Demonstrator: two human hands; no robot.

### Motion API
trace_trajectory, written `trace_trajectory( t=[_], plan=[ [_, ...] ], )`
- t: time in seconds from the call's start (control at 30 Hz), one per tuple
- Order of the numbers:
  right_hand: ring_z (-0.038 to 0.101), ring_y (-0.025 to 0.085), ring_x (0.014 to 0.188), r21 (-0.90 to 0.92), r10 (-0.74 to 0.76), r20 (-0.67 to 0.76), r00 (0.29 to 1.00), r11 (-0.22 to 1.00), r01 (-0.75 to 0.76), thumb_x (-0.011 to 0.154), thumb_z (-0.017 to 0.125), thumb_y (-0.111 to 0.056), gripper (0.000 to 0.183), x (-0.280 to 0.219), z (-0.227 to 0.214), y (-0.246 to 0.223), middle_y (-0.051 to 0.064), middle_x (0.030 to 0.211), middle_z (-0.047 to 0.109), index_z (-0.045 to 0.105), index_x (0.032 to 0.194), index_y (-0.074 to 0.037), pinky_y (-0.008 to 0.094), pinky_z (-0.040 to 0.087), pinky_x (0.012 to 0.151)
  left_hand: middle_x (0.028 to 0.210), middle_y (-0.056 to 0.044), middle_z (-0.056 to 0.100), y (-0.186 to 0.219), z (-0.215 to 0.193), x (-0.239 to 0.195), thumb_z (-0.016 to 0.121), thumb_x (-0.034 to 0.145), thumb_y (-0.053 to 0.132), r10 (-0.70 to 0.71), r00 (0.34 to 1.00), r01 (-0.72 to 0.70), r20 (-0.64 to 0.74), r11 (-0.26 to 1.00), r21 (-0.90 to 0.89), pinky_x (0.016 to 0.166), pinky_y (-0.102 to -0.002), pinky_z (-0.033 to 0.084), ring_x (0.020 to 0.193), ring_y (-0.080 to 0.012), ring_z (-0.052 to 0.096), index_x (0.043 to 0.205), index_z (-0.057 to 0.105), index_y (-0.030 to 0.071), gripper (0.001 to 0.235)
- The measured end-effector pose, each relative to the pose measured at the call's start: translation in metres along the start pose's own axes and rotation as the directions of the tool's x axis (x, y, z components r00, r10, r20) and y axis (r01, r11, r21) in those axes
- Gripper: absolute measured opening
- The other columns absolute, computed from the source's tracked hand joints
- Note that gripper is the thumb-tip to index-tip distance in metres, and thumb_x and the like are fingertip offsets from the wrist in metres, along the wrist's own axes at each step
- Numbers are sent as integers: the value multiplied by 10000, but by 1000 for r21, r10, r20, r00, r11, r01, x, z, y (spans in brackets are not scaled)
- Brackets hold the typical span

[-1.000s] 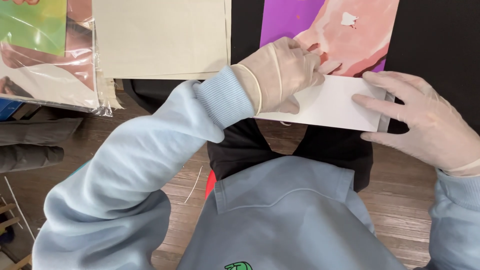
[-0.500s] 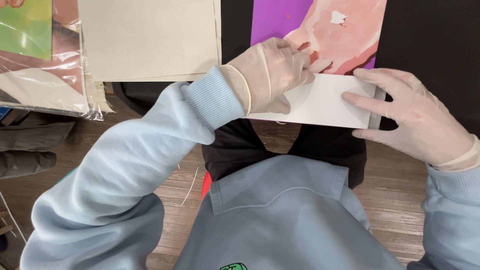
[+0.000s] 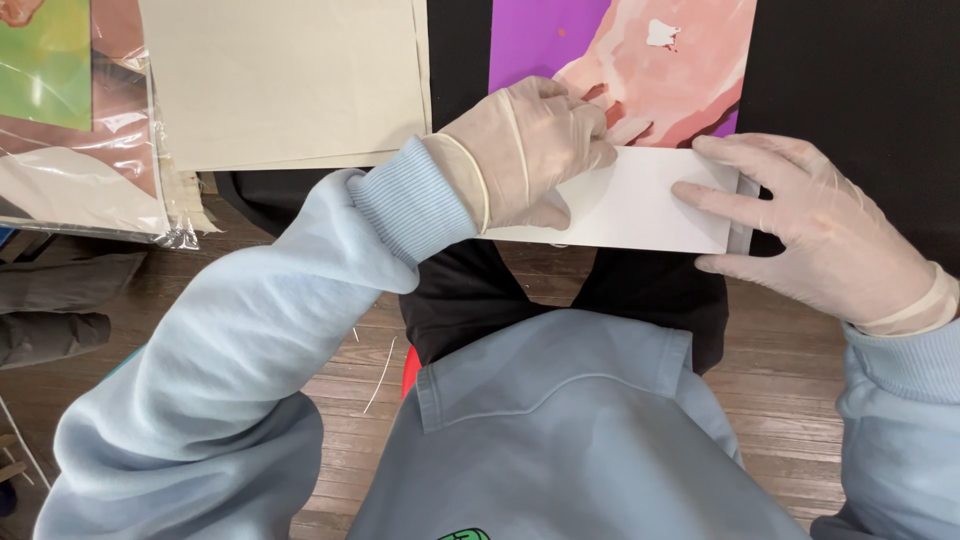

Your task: The recorder is mounting a piece of artwork onto a backing board using a grid guide and clamps.

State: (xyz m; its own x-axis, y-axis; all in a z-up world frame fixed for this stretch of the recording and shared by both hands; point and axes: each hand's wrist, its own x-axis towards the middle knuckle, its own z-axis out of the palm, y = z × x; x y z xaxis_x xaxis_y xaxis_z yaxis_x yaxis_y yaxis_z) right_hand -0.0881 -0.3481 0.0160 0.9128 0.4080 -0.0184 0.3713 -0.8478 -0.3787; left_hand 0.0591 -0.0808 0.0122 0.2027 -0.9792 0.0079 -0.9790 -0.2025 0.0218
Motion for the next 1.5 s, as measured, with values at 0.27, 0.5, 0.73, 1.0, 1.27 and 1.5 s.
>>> trace_trajectory(
  t=[0.27, 0.5, 0.73, 1.0, 1.27, 1.5],
  plan=[
    [510, 318, 1351, -17, -19, -9, 1000, 1000, 19, 634, 879, -278, 666, 0, 1, 0, 65, 1462, 559, 710, 1276, -223, 418, 527, 1061, 1127, -58, 653, 0, -7, 0, 872, 660, 495, -10, 998, 13, 57, 998, -59, 879, -392, 526, 1008, -239, 672, 1192, 698, 121, 673],
    [508, 329, 1331, 48, -22, -23, 999, 999, 23, 640, 880, -212, 662, 2, -2, -3, 77, 1456, 544, 699, 1276, -197, 438, 518, 1063, 1266, -78, 660, -3, 5, -5, 858, 668, 485, 25, 999, -27, -32, 998, -63, 1022, -404, 494, 1165, -241, 649, 1247, 694, 135, 696],
    [500, 368, 1339, -49, -85, -101, 991, 996, 80, 612, 880, -296, 674, 5, -8, -16, 140, 1469, 520, 702, 1249, -166, 491, 504, 1053, 1263, -98, 656, 0, 2, -5, 852, 639, 481, 16, 999, -18, -35, 999, -37, 990, -395, 493, 1159, -247, 638, 1251, 681, 115, 734],
    [578, 363, 1200, -21, -195, 11, 981, 981, 195, 690, 835, -338, 619, 31, -12, -39, 169, 1274, 604, 652, 1188, -20, 465, 517, 965, 1203, -110, 637, 6, -11, -4, 833, 739, 419, -14, 997, 21, 79, 996, -92, 1015, -422, 484, 1195, -310, 602, 1263, 648, 83, 649],
    [591, 348, 1137, 15, -169, -7, 986, 985, 169, 732, 784, -349, 504, 41, -22, -41, 130, 1238, 625, 667, 1123, -54, 454, 509, 905, 1140, -140, 597, 48, -8, -14, 640, 873, 237, -141, 952, 158, -272, 987, 42, 938, -438, 484, 1025, -303, 576, 1242, 632, -48, 466],
    [633, 293, 1019, 34, 23, -60, 998, 999, -21, 872, 694, -243, 296, 82, -34, -1, 41, 1202, 673, 712, 1148, -138, 419, 515, 872, 1133, -172, 554, 55, -27, -16, 697, 796, 313, -251, 967, 236, -49, 950, -207, 855, -439, 470, 958, -320, 551, 1111, 626, -51, 487]
  ],
)
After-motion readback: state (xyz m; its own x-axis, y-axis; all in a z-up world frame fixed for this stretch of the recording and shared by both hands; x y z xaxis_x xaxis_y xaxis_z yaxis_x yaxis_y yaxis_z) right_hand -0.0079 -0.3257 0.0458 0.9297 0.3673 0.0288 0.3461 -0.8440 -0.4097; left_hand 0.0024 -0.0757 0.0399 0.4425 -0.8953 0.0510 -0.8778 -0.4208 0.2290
